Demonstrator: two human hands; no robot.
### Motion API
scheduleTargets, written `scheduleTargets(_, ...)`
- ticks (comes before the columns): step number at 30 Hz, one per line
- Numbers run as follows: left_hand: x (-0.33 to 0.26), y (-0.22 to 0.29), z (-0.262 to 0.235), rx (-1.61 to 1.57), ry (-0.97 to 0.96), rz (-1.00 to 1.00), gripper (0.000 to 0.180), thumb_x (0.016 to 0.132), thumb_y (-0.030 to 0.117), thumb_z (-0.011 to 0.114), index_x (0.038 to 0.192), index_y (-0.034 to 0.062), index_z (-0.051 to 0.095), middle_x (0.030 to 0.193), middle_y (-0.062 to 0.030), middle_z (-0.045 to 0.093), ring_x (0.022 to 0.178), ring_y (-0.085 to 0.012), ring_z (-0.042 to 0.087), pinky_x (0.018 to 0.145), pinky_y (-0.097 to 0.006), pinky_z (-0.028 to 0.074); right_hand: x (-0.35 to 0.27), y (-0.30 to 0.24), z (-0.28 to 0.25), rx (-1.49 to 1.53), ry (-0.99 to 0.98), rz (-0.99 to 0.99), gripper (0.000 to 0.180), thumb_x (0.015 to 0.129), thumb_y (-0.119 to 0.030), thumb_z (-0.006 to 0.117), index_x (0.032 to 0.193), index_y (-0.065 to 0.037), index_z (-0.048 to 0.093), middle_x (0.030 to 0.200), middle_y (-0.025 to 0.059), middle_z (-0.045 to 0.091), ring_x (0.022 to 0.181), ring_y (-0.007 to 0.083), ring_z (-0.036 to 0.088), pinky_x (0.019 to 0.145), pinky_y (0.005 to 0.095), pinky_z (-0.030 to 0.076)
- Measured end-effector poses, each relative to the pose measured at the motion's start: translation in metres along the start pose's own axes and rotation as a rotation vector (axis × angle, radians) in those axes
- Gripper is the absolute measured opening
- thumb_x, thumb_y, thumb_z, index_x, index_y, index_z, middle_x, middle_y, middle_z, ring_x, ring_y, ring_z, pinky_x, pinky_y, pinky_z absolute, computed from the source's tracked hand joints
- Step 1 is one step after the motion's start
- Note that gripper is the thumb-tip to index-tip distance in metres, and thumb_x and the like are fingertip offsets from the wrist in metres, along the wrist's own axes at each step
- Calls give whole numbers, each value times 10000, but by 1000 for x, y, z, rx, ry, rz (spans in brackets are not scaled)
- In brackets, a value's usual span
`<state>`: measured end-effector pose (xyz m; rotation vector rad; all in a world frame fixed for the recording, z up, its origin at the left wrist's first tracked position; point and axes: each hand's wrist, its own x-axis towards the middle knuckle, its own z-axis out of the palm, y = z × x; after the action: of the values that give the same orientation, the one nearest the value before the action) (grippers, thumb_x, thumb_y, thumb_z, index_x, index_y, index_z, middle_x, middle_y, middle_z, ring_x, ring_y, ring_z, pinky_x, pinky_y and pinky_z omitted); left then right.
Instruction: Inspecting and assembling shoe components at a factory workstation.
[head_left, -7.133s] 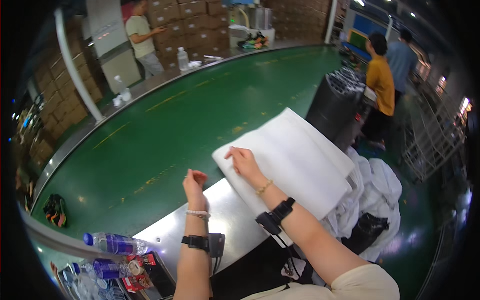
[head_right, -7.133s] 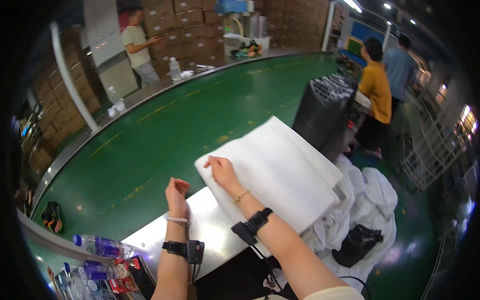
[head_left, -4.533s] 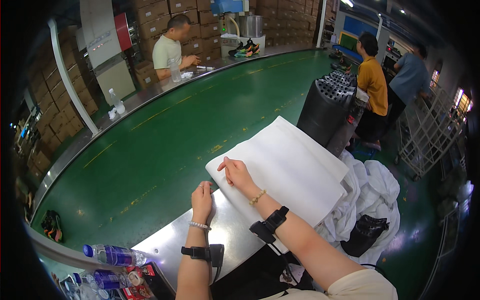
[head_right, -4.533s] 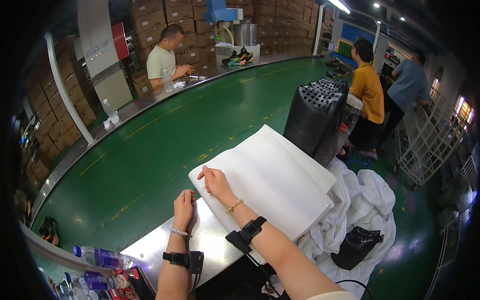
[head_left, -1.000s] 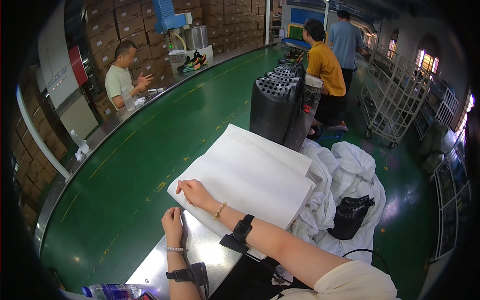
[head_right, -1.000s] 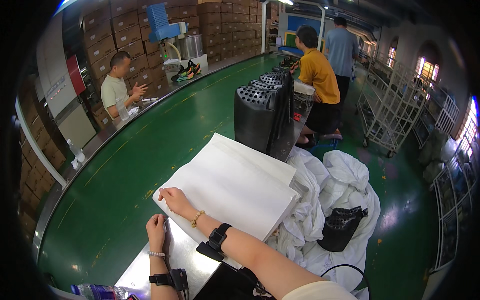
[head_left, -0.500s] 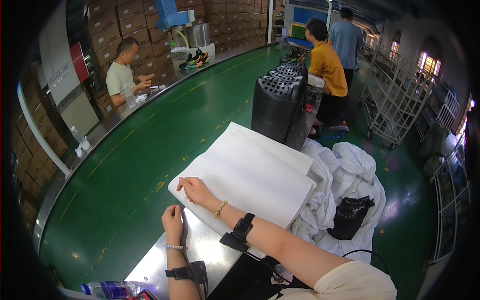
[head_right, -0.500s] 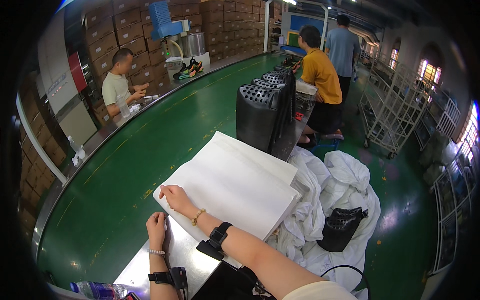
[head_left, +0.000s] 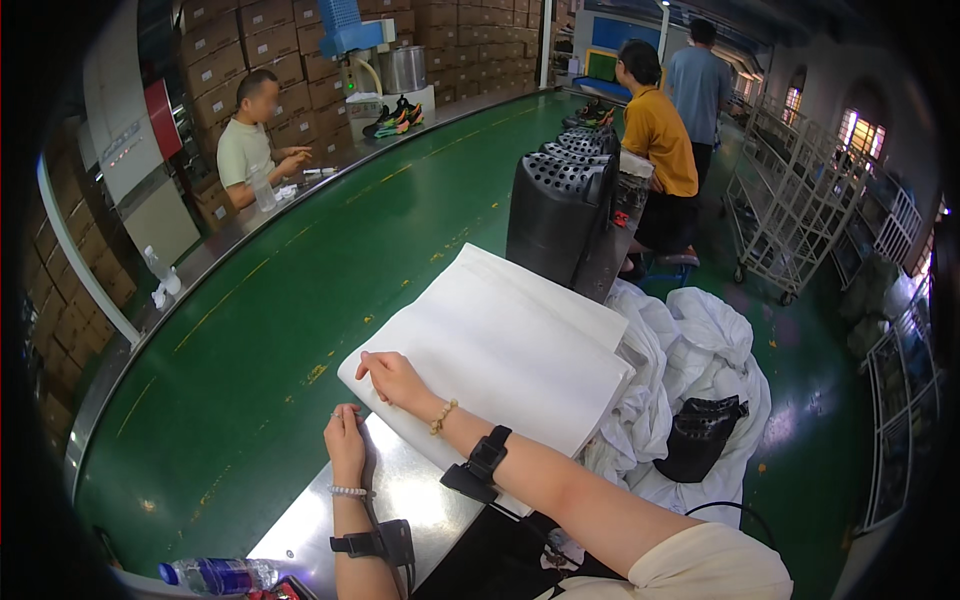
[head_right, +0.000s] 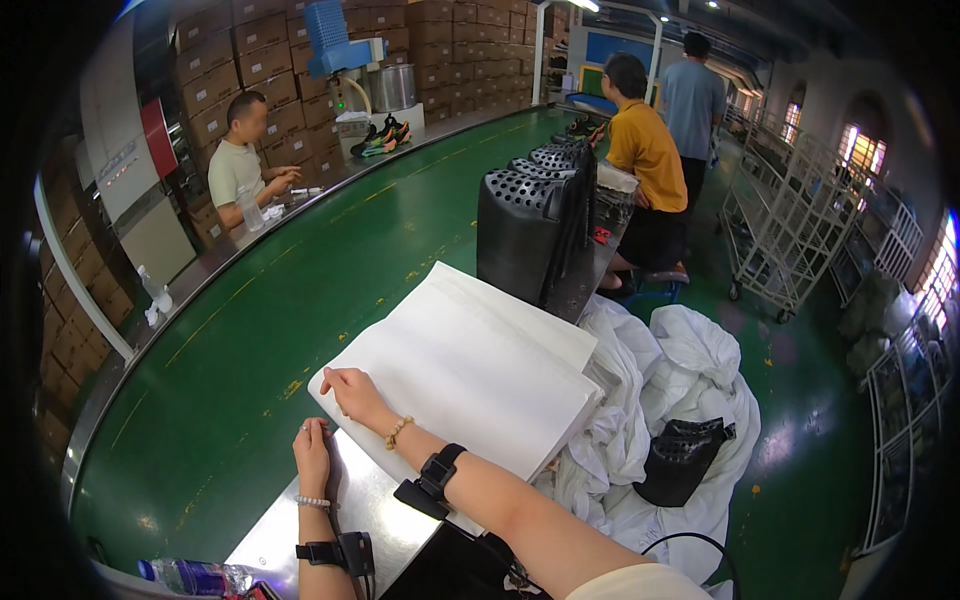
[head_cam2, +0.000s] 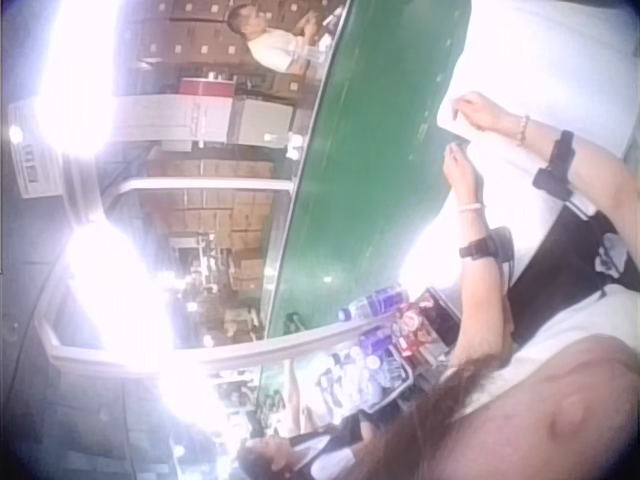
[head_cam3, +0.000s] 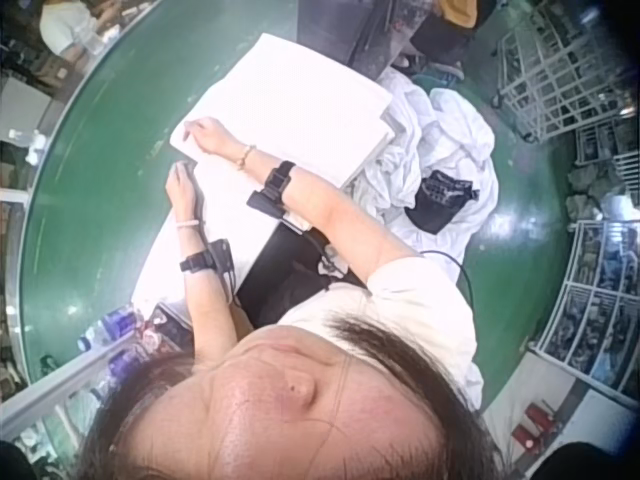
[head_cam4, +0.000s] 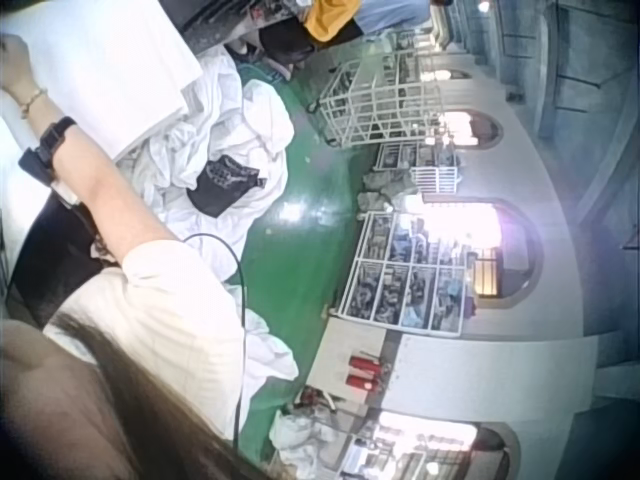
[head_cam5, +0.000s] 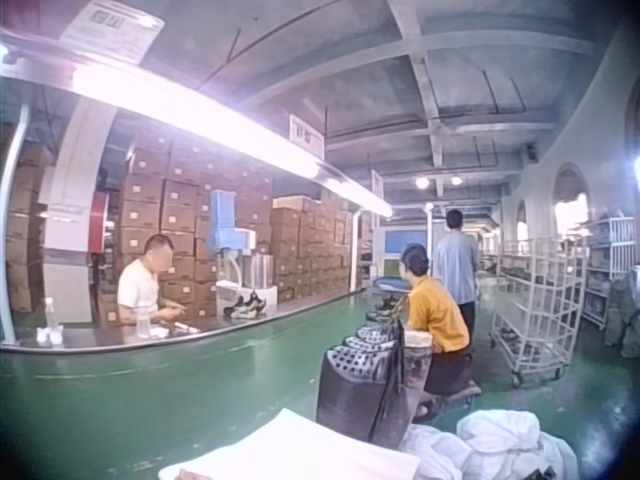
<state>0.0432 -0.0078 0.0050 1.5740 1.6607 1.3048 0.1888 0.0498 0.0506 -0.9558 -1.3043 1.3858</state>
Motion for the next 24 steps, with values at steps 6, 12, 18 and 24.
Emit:
scheduleTargets(6,0,0,-1,45,-13,-11,293,948,189,407,858,-3,609,676,-107,592,628,-179,561,600,-309,428,-1,0,1,8,-3,4,418,962,-318,412,758,1,587,420,-24,393,342,58,378,356,224,302)
scheduleTargets(12,0,-3,-1,17,-8,-22,292,946,187,410,854,-6,608,683,-112,598,630,-183,568,598,-310,431,0,1,1,15,-11,-15,419,963,-316,410,753,3,583,424,-25,395,344,58,380,356,224,308)
scheduleTargets(18,0,-3,1,26,-9,-8,285,937,179,418,846,-14,607,683,-114,598,635,-191,569,610,-313,434,2,3,-1,31,-10,-7,434,946,-347,439,703,-18,586,442,-8,415,360,79,420,366,249,330)
scheduleTargets(24,-2,6,-4,53,-18,-17,284,933,175,420,842,-20,605,692,-120,597,646,-195,566,618,-314,431,1,0,1,22,-12,-23,439,945,-346,439,700,-14,589,438,-6,416,356,83,422,366,251,330)
